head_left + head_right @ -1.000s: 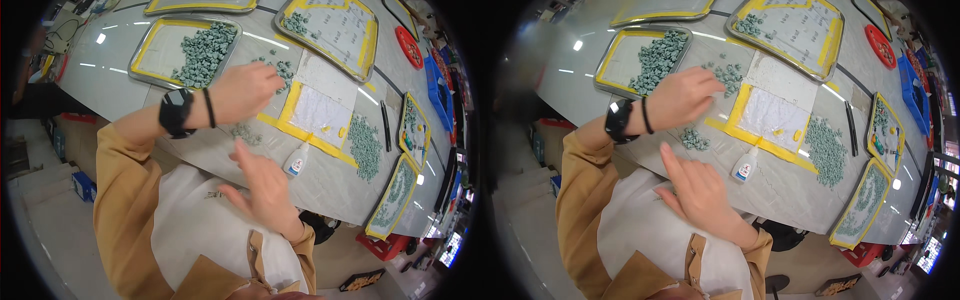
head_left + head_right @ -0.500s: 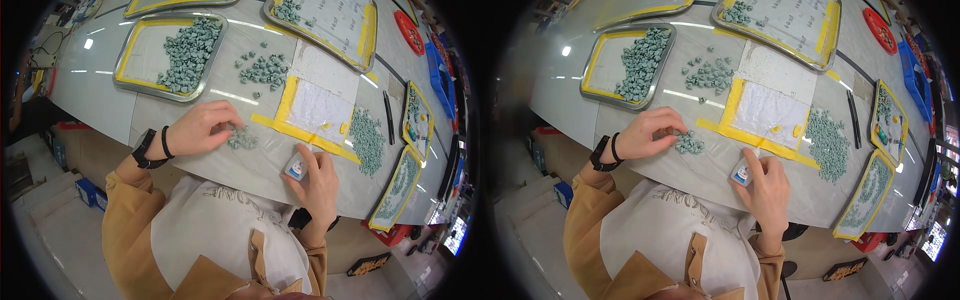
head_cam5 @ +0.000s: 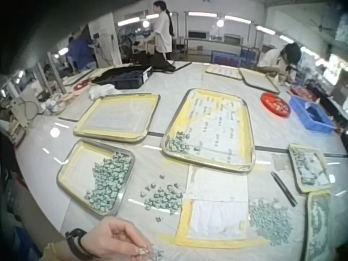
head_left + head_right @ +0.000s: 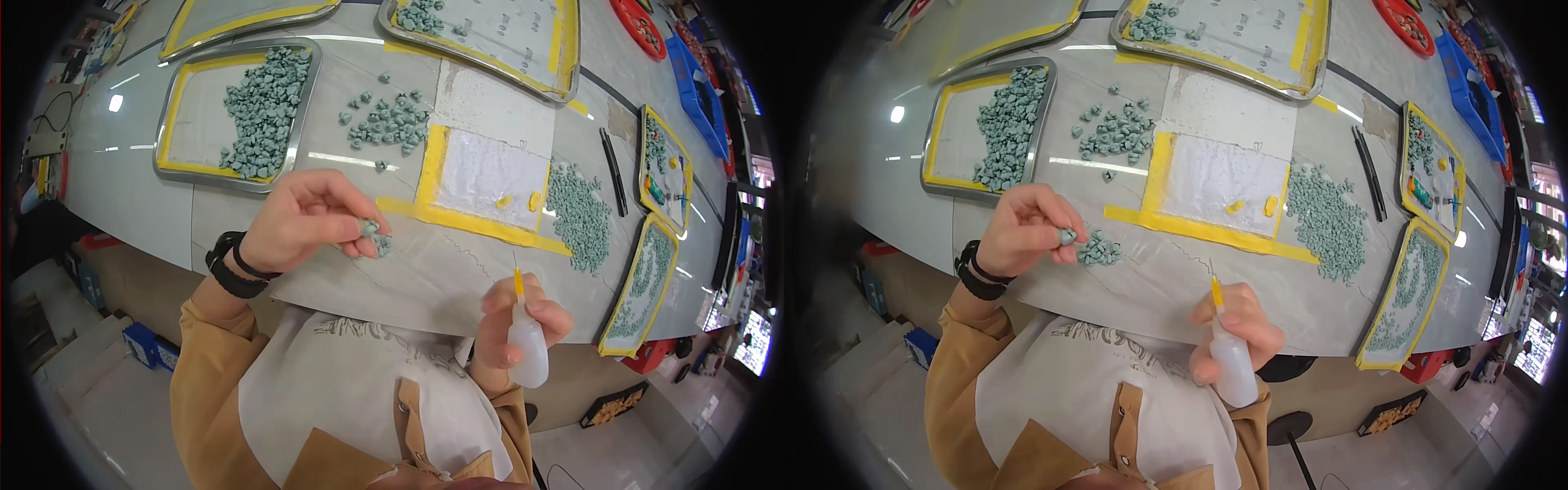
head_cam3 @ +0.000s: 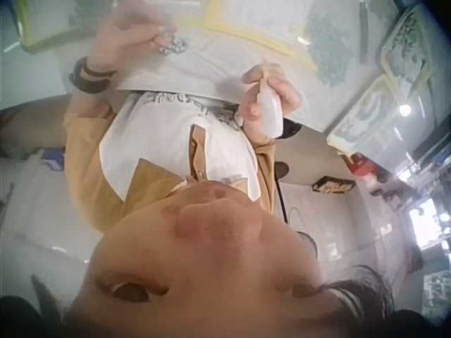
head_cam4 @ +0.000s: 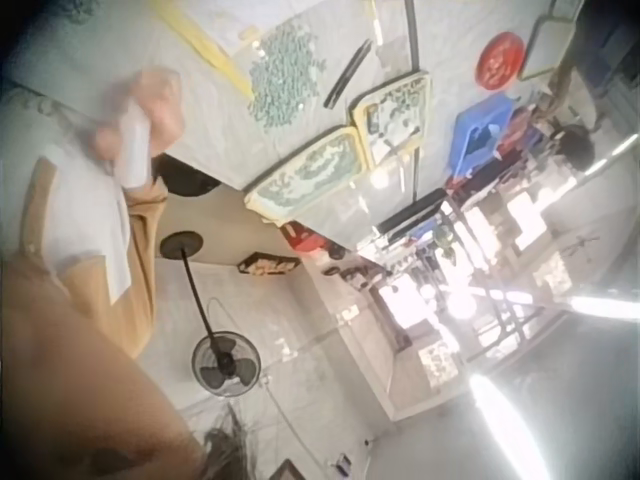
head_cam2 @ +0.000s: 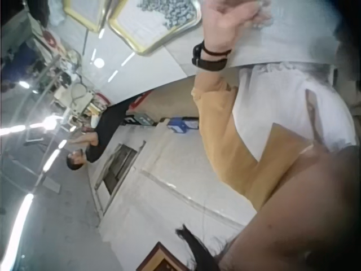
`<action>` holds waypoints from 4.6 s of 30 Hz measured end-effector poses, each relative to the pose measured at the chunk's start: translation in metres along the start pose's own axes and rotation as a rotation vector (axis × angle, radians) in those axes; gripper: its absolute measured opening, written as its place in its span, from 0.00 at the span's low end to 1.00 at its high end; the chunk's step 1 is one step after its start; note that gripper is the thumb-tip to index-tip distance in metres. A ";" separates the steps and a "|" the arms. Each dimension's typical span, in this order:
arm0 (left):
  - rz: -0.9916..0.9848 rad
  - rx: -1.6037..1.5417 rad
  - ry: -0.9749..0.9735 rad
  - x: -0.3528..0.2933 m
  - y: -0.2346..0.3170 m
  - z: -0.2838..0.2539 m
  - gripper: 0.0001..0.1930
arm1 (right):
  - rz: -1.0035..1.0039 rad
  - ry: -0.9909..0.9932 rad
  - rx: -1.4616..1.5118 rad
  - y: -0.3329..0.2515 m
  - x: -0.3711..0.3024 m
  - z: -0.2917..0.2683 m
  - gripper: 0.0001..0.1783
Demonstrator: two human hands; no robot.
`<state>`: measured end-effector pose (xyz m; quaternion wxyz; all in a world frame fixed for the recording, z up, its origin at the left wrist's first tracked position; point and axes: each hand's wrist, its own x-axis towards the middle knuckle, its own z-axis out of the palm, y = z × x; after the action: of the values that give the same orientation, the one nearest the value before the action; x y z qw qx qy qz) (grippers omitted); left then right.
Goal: Applying glue to small green plastic components and arranging them on a tray.
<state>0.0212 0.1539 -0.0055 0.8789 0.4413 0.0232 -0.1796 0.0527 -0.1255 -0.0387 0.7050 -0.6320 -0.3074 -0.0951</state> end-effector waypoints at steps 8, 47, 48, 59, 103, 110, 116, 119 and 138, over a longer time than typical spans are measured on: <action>-0.114 -0.173 0.082 0.031 -0.051 0.014 0.14 | 0.042 -0.190 0.018 0.007 0.016 0.015 0.39; -0.011 0.144 0.158 0.025 -0.051 0.020 0.15 | 0.458 -0.233 0.010 0.000 0.013 0.021 0.34; -0.003 0.159 0.162 0.025 -0.049 0.021 0.15 | 0.404 -0.237 -0.038 0.000 0.015 0.018 0.31; -0.041 0.241 0.114 0.033 -0.047 0.026 0.12 | 0.108 -0.589 -1.000 0.011 0.029 -0.024 0.28; -0.151 0.188 -0.191 0.020 -0.043 0.026 0.17 | -0.040 -0.173 -0.510 -0.010 0.035 0.019 0.14; -0.154 0.067 -0.154 0.019 -0.044 0.025 0.17 | -0.071 -0.124 -0.401 -0.010 0.038 0.021 0.15; -0.089 0.186 -0.105 0.017 -0.046 0.025 0.19 | -0.042 -0.095 -0.421 -0.010 0.033 0.022 0.14; -0.072 0.197 -0.128 0.017 -0.046 0.026 0.20 | 0.002 -0.132 -0.423 -0.013 0.033 0.022 0.13; 0.344 0.363 0.134 0.019 -0.045 0.039 0.15 | 0.499 -0.120 0.053 -0.006 0.032 0.048 0.05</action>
<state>0.0194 0.0934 -0.0201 0.7992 0.6004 -0.0264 0.0009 0.0604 -0.0725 -0.0156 0.7034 -0.6741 -0.1859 0.1274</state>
